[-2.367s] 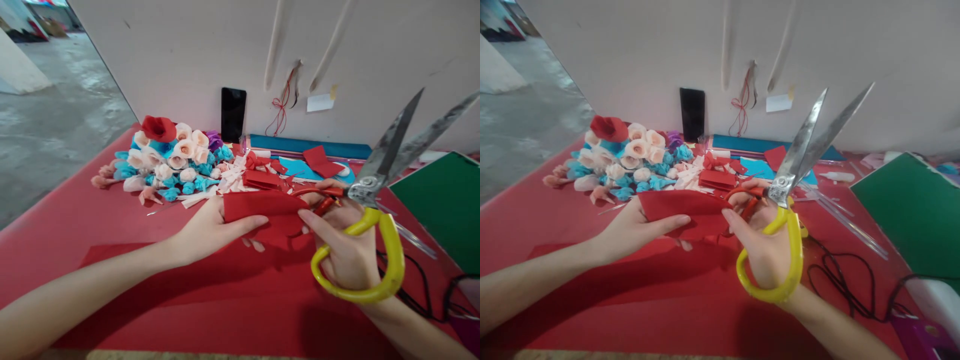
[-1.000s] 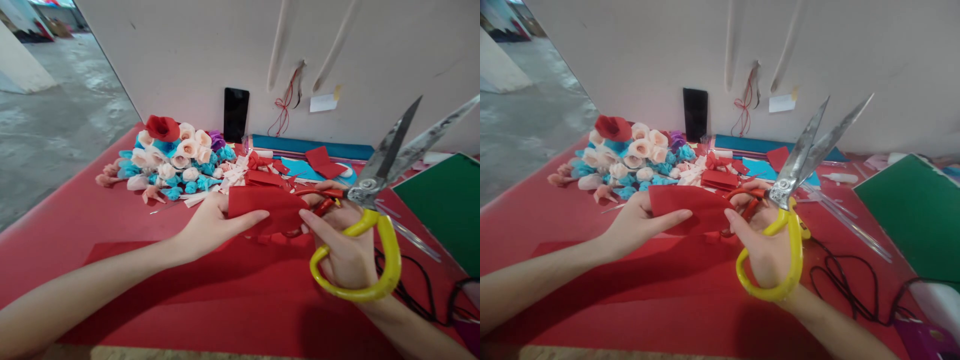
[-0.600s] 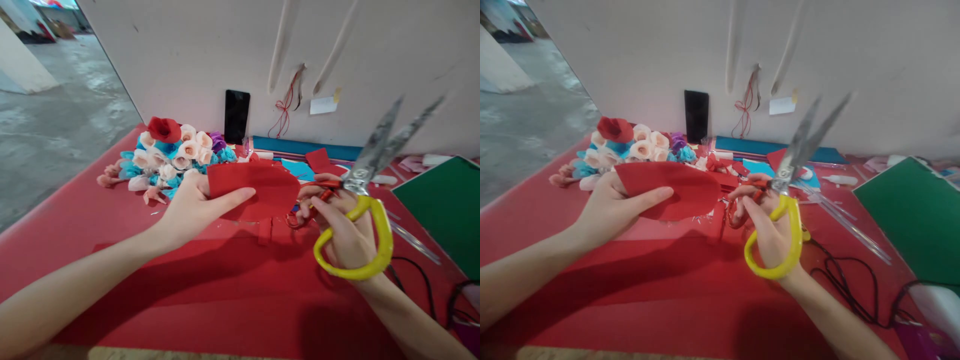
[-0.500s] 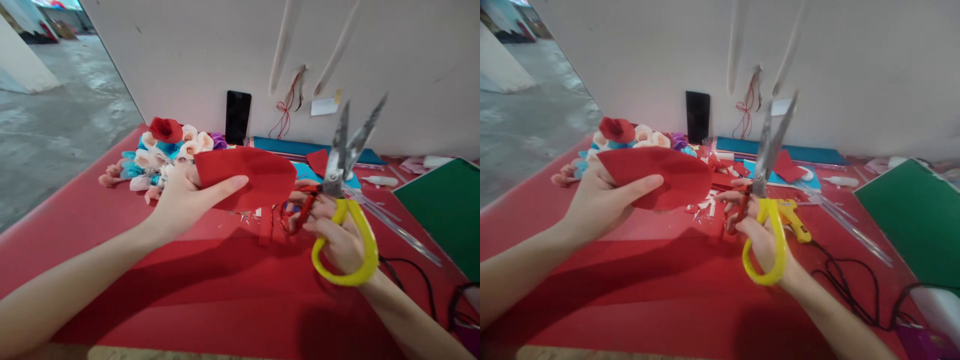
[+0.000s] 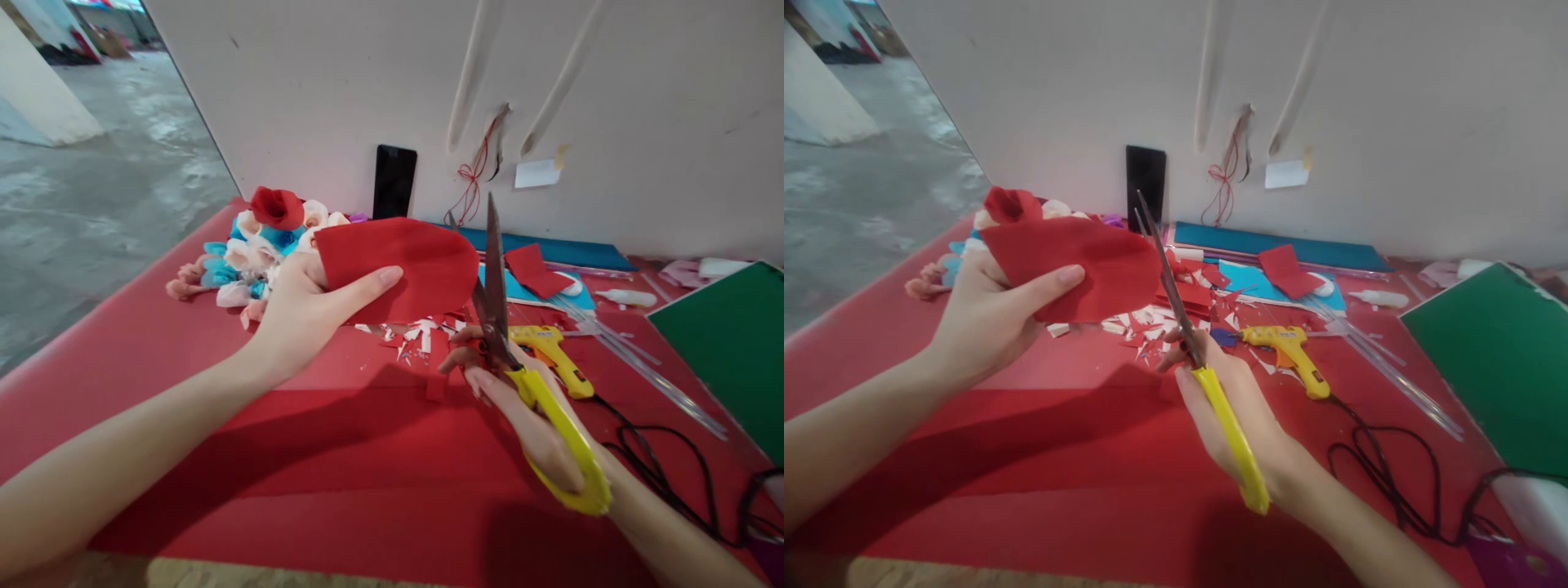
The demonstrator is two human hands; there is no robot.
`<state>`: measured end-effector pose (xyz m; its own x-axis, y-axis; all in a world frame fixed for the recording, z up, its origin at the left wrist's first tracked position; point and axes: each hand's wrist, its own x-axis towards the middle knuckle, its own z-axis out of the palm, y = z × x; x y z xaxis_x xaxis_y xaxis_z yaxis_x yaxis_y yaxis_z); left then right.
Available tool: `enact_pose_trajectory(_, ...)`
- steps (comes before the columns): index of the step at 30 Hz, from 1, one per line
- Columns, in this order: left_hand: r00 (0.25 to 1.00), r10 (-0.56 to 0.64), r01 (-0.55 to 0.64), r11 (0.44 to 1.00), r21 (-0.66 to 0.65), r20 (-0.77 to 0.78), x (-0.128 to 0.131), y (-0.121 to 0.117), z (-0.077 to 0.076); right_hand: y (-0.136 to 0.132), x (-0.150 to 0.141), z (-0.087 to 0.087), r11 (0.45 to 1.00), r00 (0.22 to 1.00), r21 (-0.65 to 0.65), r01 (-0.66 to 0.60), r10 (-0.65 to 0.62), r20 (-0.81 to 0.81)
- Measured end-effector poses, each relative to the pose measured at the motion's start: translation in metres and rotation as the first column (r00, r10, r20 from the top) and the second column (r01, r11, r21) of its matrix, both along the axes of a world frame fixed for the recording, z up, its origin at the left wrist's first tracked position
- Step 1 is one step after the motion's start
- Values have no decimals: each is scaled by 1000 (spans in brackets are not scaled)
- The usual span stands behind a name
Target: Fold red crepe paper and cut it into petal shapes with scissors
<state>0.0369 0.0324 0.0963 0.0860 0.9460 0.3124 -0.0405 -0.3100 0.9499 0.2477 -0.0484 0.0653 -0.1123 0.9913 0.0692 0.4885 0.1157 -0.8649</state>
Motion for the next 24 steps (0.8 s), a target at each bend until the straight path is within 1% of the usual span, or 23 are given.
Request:
enact_pose_trajectory(3, 999, 16, -17, 1000, -11, -45, 2, -3, -2, -1, -2, 1, 1000, 1000, 25, -1, 1, -12)
enact_pose_trajectory(6, 1000, -12, 11, 999, -43, -23, 4, -6, -4, -1, -4, 0, 1000, 998, 24, 8, -6, -60)
enact_pose_trajectory(8, 999, -26, 25, 999, -34, -19, 5, -7, -7, -1, -5, 0, 1000, 996, 24, 14, -12, -94)
enact_pose_trajectory(11, 999, -7, 6, 1000, -10, -54, 6, -8, -10, 0, -7, 0, 1000, 992, 26, 18, -15, -128)
enact_pose_trajectory(16, 997, -28, 26, 999, -30, -74, 6, -8, -15, -1, -10, 0, 999, 985, 15, 49, -46, -167)
enact_pose_trajectory(20, 996, -28, 26, 999, -23, -80, 6, -8, -15, -2, -11, 0, 998, 980, 10, 68, -65, -186)
enact_pose_trajectory(24, 998, -49, 48, 999, -21, -27, 7, -8, -12, -2, -10, 0, 996, 984, -1, 86, -85, -158)
